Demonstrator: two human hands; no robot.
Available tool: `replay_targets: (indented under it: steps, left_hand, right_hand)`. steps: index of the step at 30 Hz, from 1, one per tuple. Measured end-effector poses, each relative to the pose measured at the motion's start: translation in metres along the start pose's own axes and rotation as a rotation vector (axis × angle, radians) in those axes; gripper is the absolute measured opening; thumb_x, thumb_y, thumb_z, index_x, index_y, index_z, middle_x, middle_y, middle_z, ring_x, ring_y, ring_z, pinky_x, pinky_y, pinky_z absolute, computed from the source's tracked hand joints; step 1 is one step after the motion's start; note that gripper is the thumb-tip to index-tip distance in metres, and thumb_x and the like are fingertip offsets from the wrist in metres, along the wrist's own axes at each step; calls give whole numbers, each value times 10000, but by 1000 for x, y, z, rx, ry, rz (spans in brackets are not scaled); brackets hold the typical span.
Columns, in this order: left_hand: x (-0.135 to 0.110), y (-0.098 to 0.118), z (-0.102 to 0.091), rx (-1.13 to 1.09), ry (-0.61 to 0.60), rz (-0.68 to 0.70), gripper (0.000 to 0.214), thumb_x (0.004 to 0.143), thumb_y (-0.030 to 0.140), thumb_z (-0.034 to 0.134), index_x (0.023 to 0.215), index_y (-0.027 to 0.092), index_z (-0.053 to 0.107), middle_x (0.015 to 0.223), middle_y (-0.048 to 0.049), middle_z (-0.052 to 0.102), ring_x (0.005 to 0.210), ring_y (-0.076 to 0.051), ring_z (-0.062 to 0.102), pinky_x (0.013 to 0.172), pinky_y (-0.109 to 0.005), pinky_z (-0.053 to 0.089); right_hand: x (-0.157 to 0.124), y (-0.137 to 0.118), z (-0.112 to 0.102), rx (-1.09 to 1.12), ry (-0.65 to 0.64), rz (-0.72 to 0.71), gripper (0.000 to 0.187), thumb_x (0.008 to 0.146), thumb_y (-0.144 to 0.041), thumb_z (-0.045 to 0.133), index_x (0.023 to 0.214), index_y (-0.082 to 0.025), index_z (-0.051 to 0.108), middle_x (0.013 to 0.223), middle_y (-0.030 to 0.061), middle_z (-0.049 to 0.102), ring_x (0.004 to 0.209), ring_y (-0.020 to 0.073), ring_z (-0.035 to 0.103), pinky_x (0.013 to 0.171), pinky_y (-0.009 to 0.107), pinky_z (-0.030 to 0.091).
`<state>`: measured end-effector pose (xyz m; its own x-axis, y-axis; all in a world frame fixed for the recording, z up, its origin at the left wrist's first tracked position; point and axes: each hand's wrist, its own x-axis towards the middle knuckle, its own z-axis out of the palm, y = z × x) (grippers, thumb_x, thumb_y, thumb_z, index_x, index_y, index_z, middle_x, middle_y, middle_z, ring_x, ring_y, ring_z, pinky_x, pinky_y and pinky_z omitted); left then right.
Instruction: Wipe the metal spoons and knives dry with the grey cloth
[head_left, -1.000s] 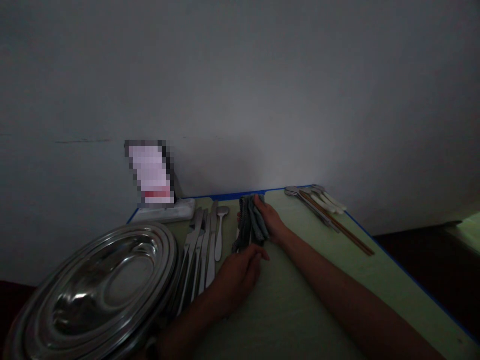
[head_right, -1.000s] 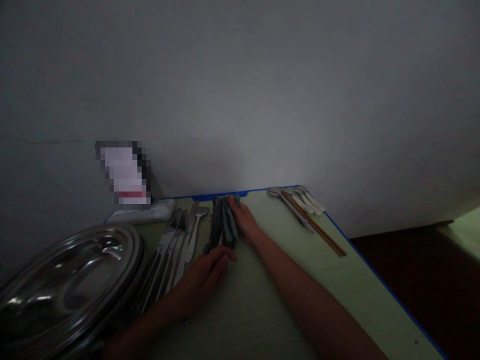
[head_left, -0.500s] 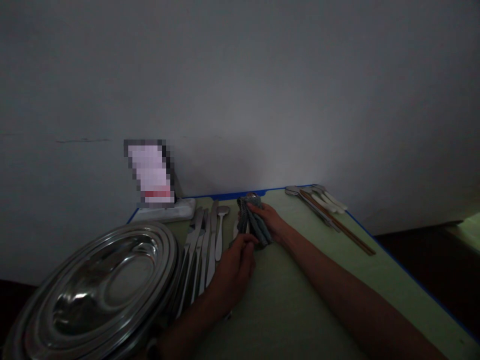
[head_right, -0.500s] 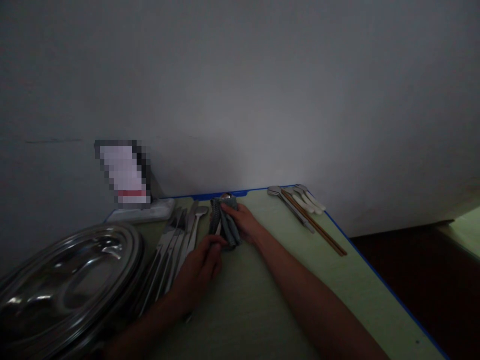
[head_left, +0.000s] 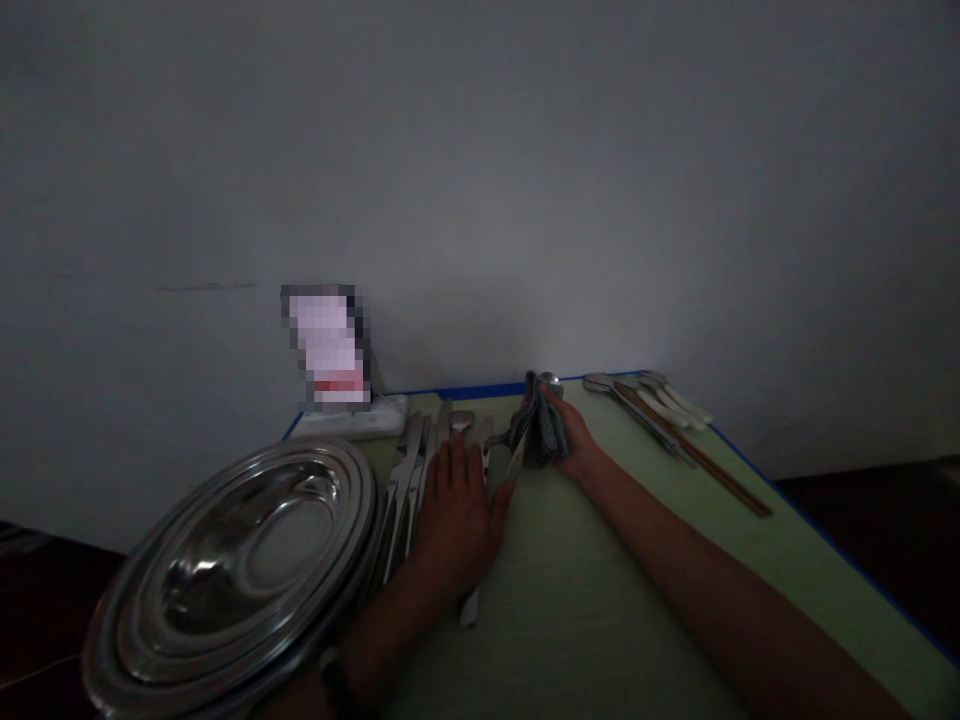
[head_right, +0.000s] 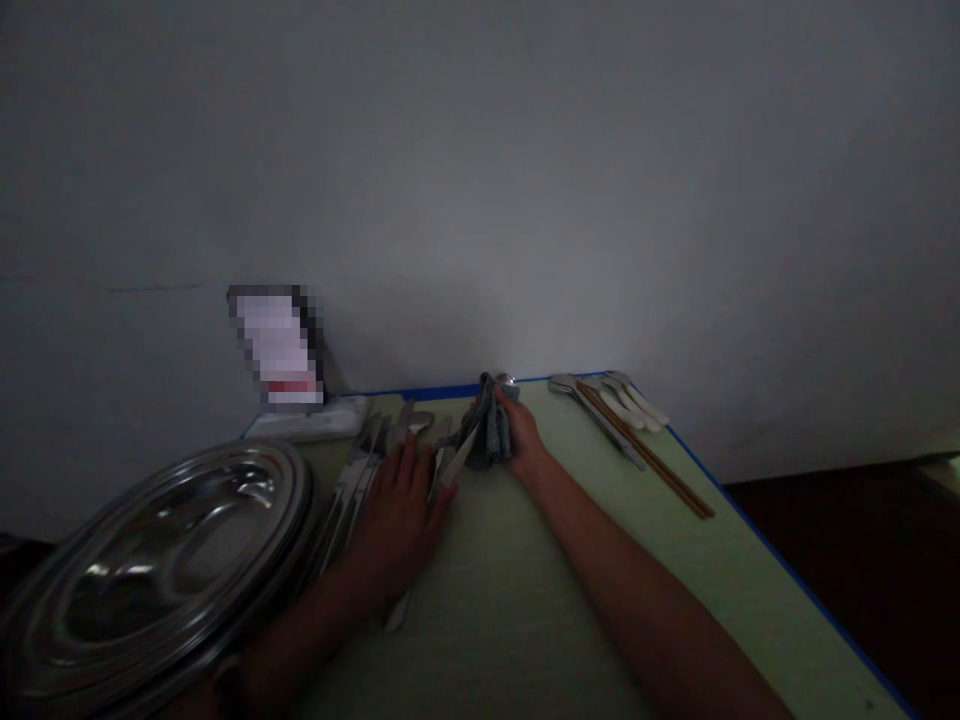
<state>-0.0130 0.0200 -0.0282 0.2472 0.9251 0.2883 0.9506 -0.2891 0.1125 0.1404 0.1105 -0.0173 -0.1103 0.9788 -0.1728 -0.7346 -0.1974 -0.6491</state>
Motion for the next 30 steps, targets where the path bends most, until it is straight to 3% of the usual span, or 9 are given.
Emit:
replay_targets:
  steps: [6, 9, 13, 19, 30]
  left_hand:
    - [2, 3, -11, 35, -132, 79, 413, 865, 134, 342, 1255, 29, 430, 1413, -203, 327, 1254, -313, 353, 1011, -453, 301]
    - [5, 6, -18, -23, -178, 38, 448, 807, 41, 364, 1250, 70, 429, 1350, -160, 426, 1155, -279, 443, 948, -412, 358]
    - [8, 8, -24, -60, -205, -13, 343, 840, 90, 361, 1162, 97, 479, 1121, -135, 572, 986, -235, 546, 843, -341, 421]
    - [11, 11, -27, 16, -254, -40, 242, 867, 211, 372, 991, 116, 557, 956, -146, 617, 884, -271, 608, 783, -390, 440]
    - [3, 22, -38, 76, -366, -86, 252, 838, 146, 375, 1000, 89, 560, 774, -180, 692, 744, -308, 676, 637, -402, 499]
  right_hand:
    - [-1, 0, 2, -12, -8, 0, 179, 733, -315, 644, 652, -171, 577, 547, -7, 635, 570, 151, 630, 555, 255, 520]
    - [-1, 0, 1, -29, -16, 13, 187, 726, -324, 651, 655, -168, 577, 547, -4, 636, 583, 153, 634, 558, 250, 518]
    - [0, 1, 0, -38, -30, 32, 181, 737, -321, 638, 662, -167, 579, 554, 1, 641, 586, 156, 637, 563, 257, 522]
    - [-2, 0, 0, -33, -40, 40, 142, 764, -272, 602, 678, -161, 585, 582, 11, 657, 586, 158, 642, 577, 268, 530]
    - [-8, 2, 5, -171, -7, -38, 177, 706, -317, 668, 672, -161, 592, 573, 8, 657, 591, 162, 645, 581, 273, 529]
